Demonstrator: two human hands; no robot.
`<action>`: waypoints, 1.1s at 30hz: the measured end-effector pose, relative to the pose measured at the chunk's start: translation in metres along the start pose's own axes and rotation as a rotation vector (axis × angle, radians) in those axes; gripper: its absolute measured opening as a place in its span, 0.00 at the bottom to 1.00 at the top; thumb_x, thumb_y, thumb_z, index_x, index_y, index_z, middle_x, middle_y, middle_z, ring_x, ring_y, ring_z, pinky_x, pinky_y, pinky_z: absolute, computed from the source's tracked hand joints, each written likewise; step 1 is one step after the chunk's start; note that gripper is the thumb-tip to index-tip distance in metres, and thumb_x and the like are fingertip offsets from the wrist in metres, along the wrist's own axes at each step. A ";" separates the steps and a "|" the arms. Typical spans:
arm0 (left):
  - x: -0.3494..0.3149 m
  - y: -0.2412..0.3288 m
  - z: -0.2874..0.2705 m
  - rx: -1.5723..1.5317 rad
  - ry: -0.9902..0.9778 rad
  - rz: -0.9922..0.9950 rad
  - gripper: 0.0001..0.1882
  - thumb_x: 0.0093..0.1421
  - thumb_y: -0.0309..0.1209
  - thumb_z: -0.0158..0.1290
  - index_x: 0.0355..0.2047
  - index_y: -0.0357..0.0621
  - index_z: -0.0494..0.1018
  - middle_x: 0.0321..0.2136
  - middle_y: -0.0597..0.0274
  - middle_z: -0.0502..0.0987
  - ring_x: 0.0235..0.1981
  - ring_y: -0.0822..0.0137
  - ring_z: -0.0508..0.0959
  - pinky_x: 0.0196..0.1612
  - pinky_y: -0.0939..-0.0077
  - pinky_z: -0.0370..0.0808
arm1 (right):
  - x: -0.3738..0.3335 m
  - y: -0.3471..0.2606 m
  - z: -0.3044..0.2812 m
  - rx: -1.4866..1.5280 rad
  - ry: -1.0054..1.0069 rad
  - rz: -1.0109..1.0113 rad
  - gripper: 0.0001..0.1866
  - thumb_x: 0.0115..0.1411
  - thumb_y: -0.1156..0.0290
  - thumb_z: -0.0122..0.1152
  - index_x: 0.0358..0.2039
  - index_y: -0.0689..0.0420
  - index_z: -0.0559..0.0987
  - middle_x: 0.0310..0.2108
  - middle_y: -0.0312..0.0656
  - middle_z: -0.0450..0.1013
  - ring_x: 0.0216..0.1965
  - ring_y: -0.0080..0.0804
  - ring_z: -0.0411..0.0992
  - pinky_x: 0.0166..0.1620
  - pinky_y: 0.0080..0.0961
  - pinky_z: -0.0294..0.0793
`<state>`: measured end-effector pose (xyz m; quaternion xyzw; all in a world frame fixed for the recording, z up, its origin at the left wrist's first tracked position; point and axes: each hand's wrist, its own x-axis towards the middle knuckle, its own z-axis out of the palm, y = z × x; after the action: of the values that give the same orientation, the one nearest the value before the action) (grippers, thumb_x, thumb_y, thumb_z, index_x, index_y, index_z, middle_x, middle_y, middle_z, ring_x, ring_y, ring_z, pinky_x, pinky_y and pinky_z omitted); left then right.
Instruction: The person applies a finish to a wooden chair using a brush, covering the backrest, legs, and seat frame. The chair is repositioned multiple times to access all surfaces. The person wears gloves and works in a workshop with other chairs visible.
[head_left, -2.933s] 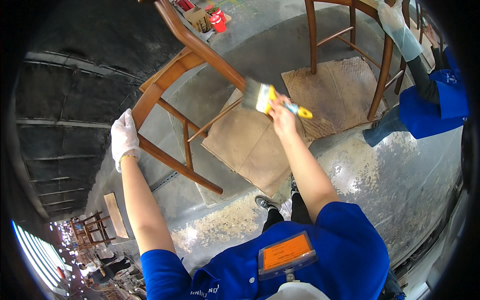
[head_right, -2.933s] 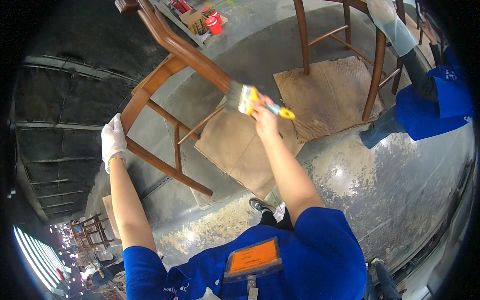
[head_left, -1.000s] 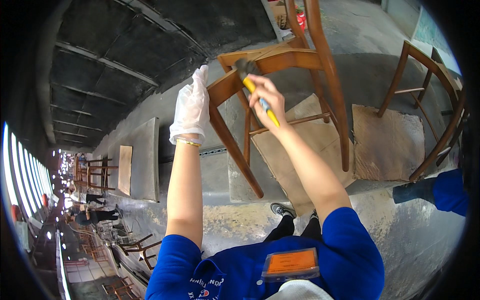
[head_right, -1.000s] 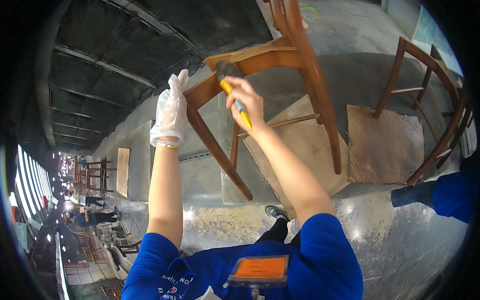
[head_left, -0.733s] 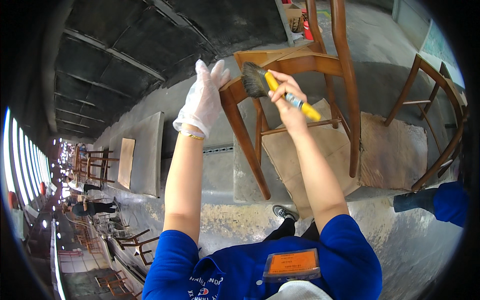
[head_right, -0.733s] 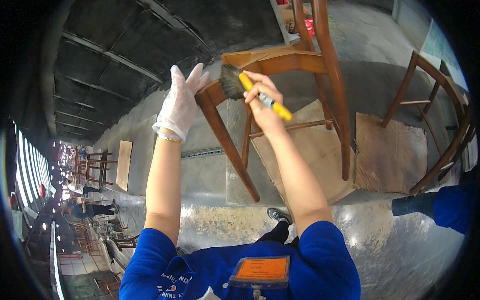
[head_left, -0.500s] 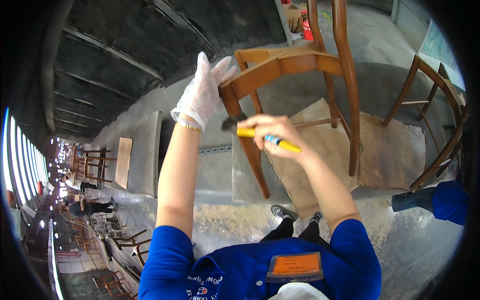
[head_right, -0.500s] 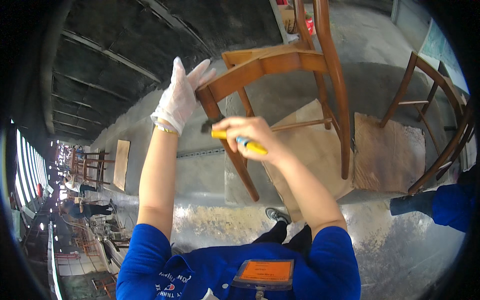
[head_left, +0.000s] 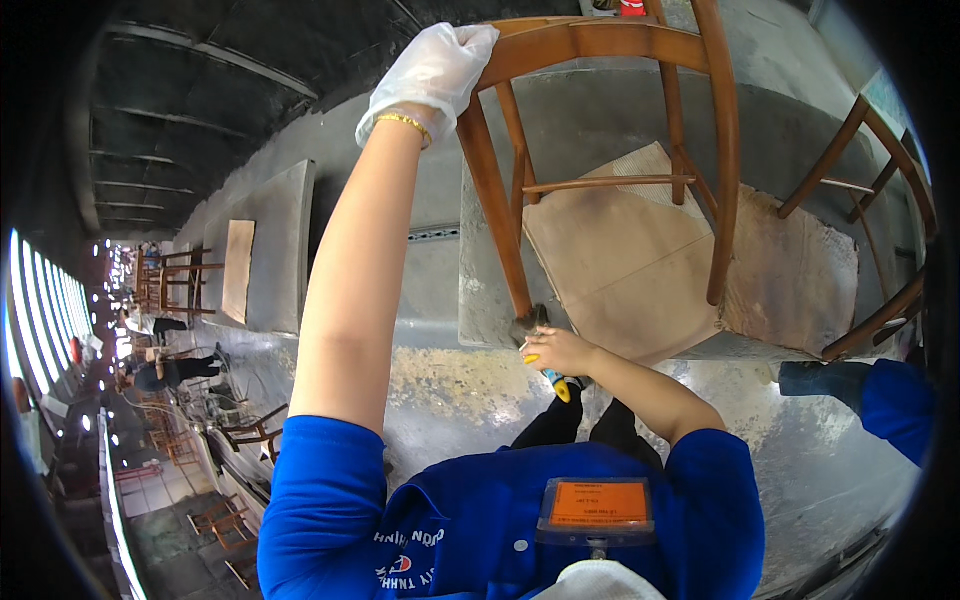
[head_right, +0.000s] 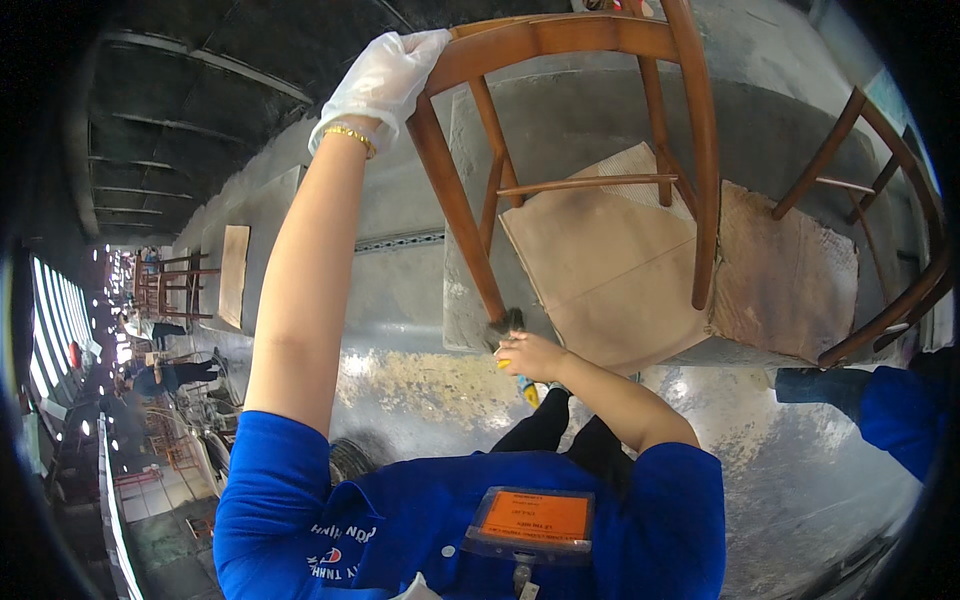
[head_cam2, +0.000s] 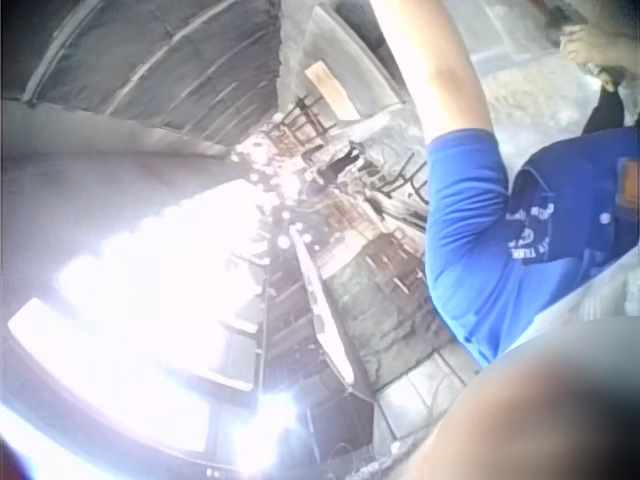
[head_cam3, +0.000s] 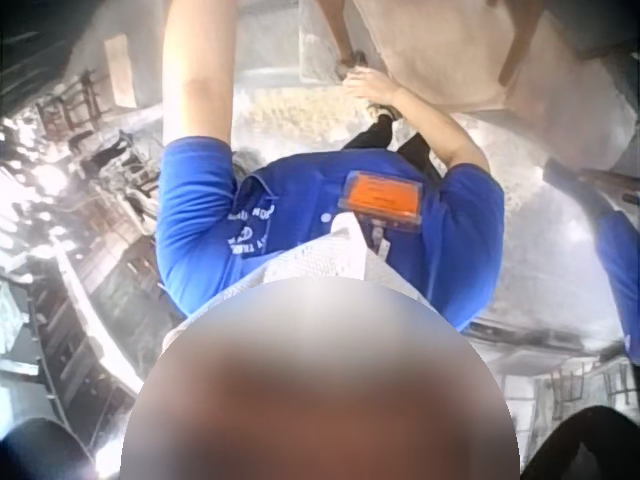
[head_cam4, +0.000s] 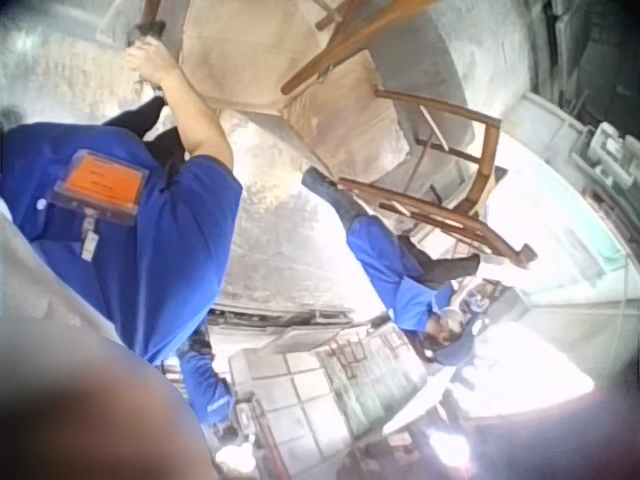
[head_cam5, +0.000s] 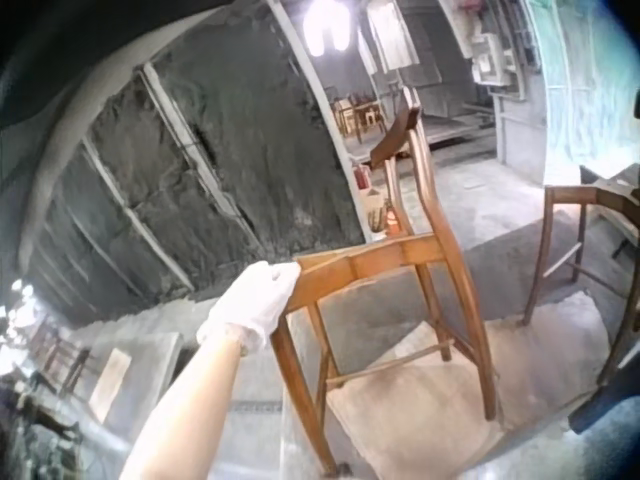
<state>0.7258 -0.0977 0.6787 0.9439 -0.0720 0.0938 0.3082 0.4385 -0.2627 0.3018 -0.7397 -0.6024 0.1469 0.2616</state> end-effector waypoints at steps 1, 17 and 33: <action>0.002 -0.001 -0.001 -0.049 -0.007 -0.004 0.25 0.73 0.50 0.49 0.40 0.41 0.84 0.19 0.56 0.71 0.19 0.67 0.70 0.31 0.63 0.73 | 0.006 0.002 -0.012 0.092 -0.111 0.011 0.07 0.60 0.68 0.67 0.39 0.49 0.87 0.55 0.37 0.83 0.60 0.39 0.79 0.60 0.46 0.78; 0.015 -0.004 -0.015 0.684 -0.045 0.559 0.11 0.69 0.28 0.50 0.48 0.41 0.78 0.44 0.42 0.84 0.47 0.41 0.82 0.53 0.52 0.78 | -0.016 -0.013 -0.016 0.449 0.205 0.280 0.08 0.56 0.79 0.72 0.30 0.48 0.83 0.68 0.37 0.75 0.71 0.41 0.70 0.73 0.44 0.69; -0.086 0.026 0.013 -0.030 0.153 0.019 0.20 0.73 0.40 0.58 0.52 0.34 0.84 0.38 0.37 0.87 0.39 0.52 0.89 0.46 0.66 0.81 | -0.030 0.206 -0.109 0.581 1.446 0.897 0.13 0.53 0.88 0.69 0.25 0.52 0.80 0.57 0.45 0.82 0.60 0.40 0.79 0.64 0.36 0.76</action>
<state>0.6387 -0.1193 0.6641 0.9286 -0.0585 0.1672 0.3262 0.6569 -0.3431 0.2722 -0.7220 0.1157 -0.1196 0.6716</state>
